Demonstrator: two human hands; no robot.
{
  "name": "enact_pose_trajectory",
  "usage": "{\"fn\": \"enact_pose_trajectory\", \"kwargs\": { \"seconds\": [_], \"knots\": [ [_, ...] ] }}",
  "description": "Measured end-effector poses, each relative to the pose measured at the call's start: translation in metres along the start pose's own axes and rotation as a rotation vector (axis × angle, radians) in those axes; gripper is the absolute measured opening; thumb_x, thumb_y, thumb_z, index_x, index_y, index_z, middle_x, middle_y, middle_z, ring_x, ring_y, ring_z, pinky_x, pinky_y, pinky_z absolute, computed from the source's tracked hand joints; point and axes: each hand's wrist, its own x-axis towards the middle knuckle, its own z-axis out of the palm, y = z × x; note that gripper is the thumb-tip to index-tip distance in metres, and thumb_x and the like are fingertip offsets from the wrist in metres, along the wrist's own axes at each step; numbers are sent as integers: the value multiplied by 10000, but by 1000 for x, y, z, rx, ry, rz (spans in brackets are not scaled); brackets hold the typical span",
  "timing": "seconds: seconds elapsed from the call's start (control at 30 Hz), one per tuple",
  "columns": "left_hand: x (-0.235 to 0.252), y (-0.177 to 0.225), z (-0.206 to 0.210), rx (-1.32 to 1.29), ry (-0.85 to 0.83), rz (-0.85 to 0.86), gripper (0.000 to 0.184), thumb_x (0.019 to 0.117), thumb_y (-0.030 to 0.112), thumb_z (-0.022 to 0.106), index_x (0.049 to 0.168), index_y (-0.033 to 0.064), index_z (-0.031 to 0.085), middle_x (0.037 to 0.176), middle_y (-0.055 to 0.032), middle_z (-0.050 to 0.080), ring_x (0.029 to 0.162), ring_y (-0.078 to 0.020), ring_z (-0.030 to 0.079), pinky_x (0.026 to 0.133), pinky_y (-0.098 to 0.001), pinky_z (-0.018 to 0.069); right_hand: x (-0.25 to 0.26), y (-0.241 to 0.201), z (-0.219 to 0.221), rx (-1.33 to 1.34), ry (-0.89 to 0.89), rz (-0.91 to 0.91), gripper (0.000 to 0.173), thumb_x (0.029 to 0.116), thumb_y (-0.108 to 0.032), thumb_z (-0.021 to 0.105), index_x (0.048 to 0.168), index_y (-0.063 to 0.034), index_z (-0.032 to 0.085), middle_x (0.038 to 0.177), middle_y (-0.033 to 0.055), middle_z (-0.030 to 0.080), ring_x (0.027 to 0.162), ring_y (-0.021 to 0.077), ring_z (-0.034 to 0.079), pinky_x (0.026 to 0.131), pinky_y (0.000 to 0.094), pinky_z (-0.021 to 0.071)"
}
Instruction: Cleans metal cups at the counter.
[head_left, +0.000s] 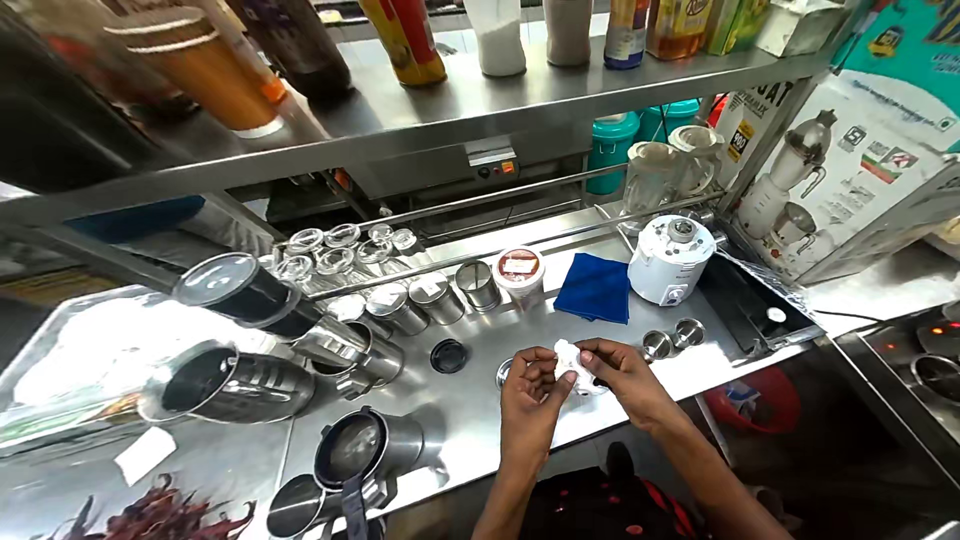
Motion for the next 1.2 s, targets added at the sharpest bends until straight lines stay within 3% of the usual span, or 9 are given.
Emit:
{"fn": "enact_pose_trajectory", "kwargs": {
  "seconds": [0.07,0.13,0.27,0.43,0.67,0.87,1.0,1.1,1.2],
  "knots": [
    [1,-2,-2,111,68,140,388,828,7,806,1157,83,614,971,-136,707,846,-282,714,773,-413,635,2,1,3,-31,-64,-33,382,955,-157,718,1321,-121,614,1035,110,687,832,218,682,749,381,607],
    [0,-1,-5,202,85,222,242,852,11,770,1039,69,628,933,-110,712,815,-253,710,746,-385,629,5,6,5,-82,-81,-66,474,879,-102,801,1286,-117,559,982,113,685,779,234,696,725,393,625],
    [-3,3,-13,190,58,254,53,886,-25,686,900,15,718,972,-134,726,843,-230,702,757,-336,612,9,8,5,22,25,-68,148,923,-34,706,1067,-13,681,838,112,691,697,166,657,671,336,584],
    [-2,7,-29,11,44,46,208,952,-66,571,1019,-38,765,1105,-207,728,991,-259,690,820,-350,571,13,6,-8,424,4,160,144,1014,-140,600,1068,-41,690,934,127,689,805,203,684,781,434,601],
    [6,5,-37,-526,139,-253,188,908,-52,600,1074,-46,687,1027,-214,699,894,-239,708,837,-401,605,11,13,-10,576,-42,166,77,931,-90,692,1006,-73,683,931,107,689,826,178,679,816,408,589],
    [6,-7,-28,-187,172,-257,148,945,24,672,1077,-40,657,862,-213,681,665,-209,653,596,-321,573,8,11,-18,441,-25,167,181,1015,-260,623,942,-103,676,839,55,653,737,107,631,704,295,559],
    [5,-2,-25,-327,154,-243,143,1021,15,523,1145,34,591,990,-175,673,852,-238,699,819,-420,608,5,6,-19,385,26,187,191,1060,-253,554,1063,-85,645,918,111,675,800,196,688,756,402,609],
    [3,-4,-29,-307,67,-201,232,1030,-16,440,1091,-35,664,1059,-193,677,924,-259,689,867,-437,596,4,8,-18,215,56,101,204,1054,-186,559,1253,-144,576,895,117,661,753,185,669,735,383,595],
    [-5,-5,-35,-56,-101,-160,300,980,1,545,1251,-43,666,1275,-184,661,1045,-254,666,905,-396,567,-2,20,-29,-113,34,-46,315,1051,-199,550,1343,-186,667,1034,54,716,871,134,645,808,340,543]
  ]
}}
